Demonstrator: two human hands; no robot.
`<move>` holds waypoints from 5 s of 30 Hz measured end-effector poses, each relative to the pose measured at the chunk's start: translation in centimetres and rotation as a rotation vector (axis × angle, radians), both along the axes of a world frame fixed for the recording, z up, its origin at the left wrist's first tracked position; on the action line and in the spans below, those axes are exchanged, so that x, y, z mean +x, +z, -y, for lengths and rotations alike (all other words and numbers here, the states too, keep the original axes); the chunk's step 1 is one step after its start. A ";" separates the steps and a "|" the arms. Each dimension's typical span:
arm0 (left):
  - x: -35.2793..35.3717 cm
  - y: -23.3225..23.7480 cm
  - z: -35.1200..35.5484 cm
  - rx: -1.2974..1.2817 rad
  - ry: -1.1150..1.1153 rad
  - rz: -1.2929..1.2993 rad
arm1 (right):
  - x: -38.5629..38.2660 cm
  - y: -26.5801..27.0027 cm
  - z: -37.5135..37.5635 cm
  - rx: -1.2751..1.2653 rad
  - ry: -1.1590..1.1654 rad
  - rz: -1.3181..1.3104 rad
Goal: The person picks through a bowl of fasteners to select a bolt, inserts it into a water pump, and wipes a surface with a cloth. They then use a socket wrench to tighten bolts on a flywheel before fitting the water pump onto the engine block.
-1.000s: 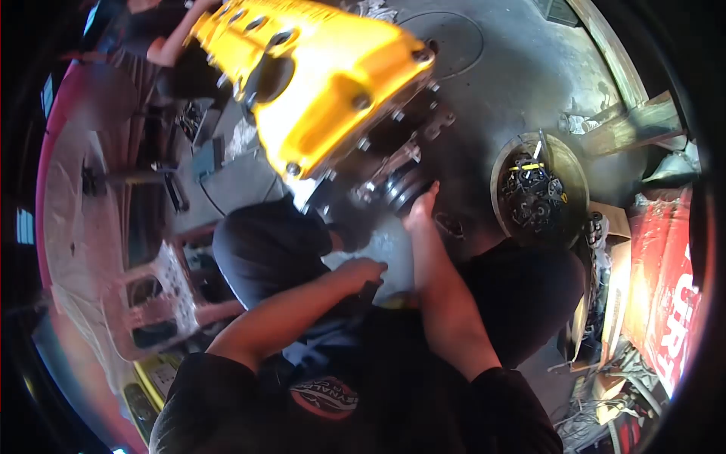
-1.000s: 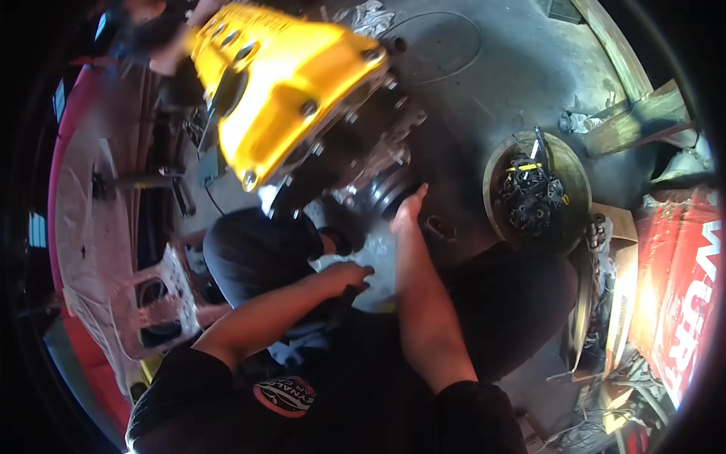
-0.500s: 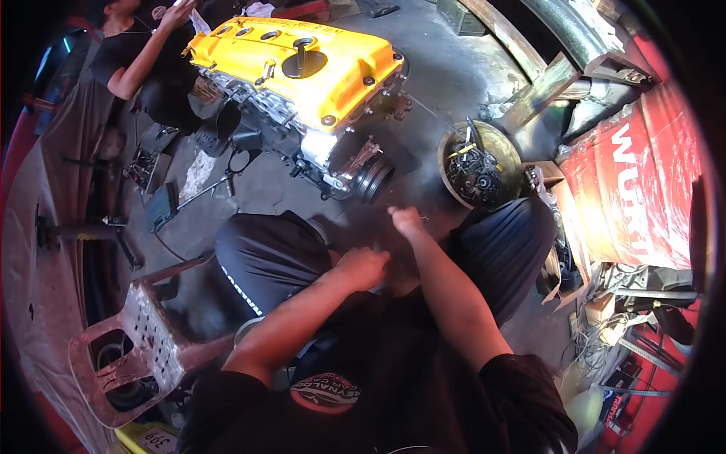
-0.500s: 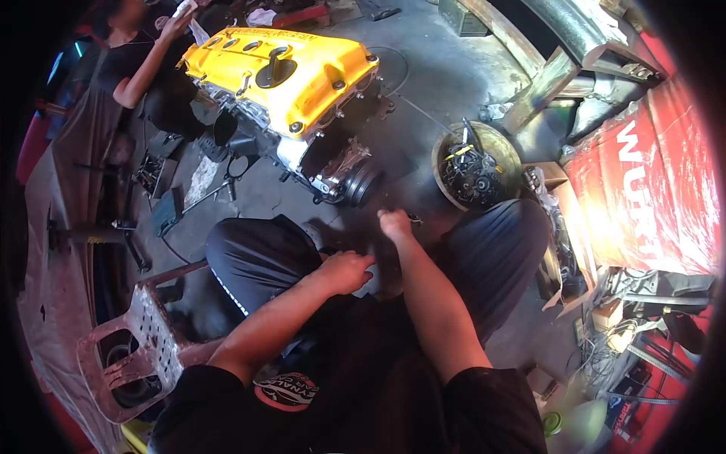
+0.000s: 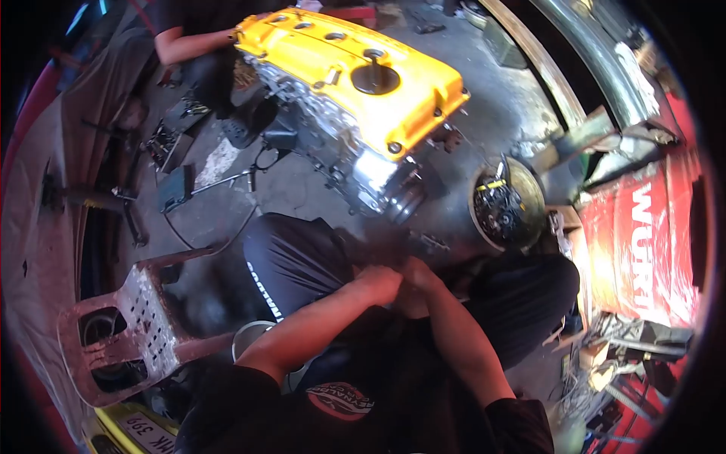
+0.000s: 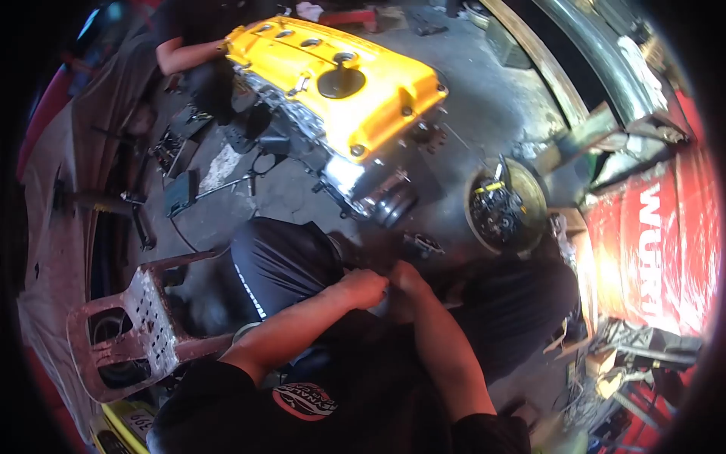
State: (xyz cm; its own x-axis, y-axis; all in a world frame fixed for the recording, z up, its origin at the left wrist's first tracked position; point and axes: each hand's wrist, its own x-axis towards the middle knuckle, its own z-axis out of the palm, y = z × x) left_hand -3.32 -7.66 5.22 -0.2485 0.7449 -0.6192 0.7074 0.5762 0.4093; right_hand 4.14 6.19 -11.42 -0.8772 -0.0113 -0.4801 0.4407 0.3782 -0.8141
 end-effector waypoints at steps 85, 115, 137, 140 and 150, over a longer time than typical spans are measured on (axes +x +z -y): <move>2.8 1.7 -4.2 0.410 1.329 1.123 | 0.2 14.1 -5.5 0.431 -0.633 -0.159; 0.7 2.3 -11.5 1.072 1.752 0.862 | -6.8 14.9 -7.3 -0.693 -1.131 -0.336; 0.5 1.7 -11.1 1.025 1.780 0.631 | -9.0 13.3 -8.1 -1.044 -1.031 -0.138; 1.8 2.7 -10.6 1.034 1.839 0.796 | -7.2 13.1 -7.3 -1.163 -1.056 -0.192; 4.4 2.6 -12.4 0.816 1.679 0.991 | 0.9 14.8 -6.8 -0.981 -1.303 -0.207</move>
